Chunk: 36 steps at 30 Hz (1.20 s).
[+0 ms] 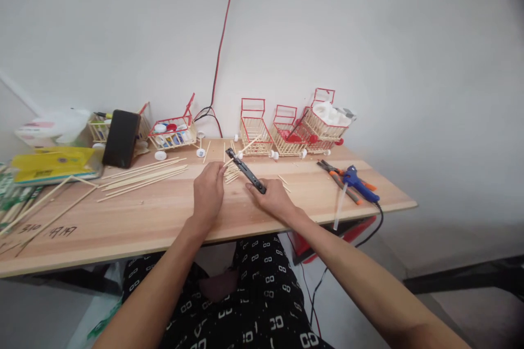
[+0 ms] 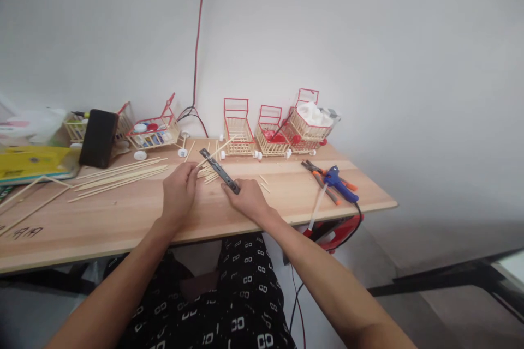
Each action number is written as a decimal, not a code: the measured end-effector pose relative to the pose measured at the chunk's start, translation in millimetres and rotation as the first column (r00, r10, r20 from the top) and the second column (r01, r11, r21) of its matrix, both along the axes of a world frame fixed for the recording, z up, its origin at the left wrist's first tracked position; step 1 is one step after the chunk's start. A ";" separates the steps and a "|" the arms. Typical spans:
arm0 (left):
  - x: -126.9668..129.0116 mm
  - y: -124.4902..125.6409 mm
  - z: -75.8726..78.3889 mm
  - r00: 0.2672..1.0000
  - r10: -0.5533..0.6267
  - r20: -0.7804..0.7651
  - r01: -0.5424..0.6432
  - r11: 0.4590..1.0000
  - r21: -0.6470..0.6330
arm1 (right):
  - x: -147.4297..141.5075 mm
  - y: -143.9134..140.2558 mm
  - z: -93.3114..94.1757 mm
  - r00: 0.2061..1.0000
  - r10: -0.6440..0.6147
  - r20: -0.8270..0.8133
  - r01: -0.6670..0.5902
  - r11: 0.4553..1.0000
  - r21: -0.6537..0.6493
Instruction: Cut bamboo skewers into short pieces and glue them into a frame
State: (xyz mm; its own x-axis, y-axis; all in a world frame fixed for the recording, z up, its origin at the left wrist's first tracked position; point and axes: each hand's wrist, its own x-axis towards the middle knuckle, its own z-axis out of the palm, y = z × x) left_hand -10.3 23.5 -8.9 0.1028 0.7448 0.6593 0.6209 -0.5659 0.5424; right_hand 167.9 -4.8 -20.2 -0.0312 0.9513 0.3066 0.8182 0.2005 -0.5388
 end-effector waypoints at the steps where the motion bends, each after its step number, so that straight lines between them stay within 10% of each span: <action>1: 0.1 0.3 0.3 1.000 0.008 -0.001 -0.008 1.000 0.000 | -0.6 0.3 -0.4 1.000 0.001 -0.001 -0.001 1.000 0.015; 18: -22.0 9.7 3.8 0.998 -0.008 -0.057 -0.008 0.961 -0.275 | 14.2 11.6 -5.2 0.913 0.013 -0.407 0.010 0.998 0.054; 27: -20.3 40.7 1.8 0.923 -0.032 -0.383 -0.044 0.982 -0.186 | 26.3 54.8 22.2 0.486 0.217 -0.847 0.159 0.930 0.330; 36: -13.6 65.2 21.8 0.976 -0.096 -0.196 0.063 0.984 -0.165 | 53.1 79.2 13.3 0.194 0.278 -0.941 0.396 0.855 0.335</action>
State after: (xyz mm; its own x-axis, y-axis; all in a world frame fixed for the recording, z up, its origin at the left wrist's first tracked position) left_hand -23.9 88.7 12.9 0.2852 0.8213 0.4941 0.6833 -0.5357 0.4960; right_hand 220.9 74.4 -6.9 0.6456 0.6707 0.3652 -0.2452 0.6349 -0.7326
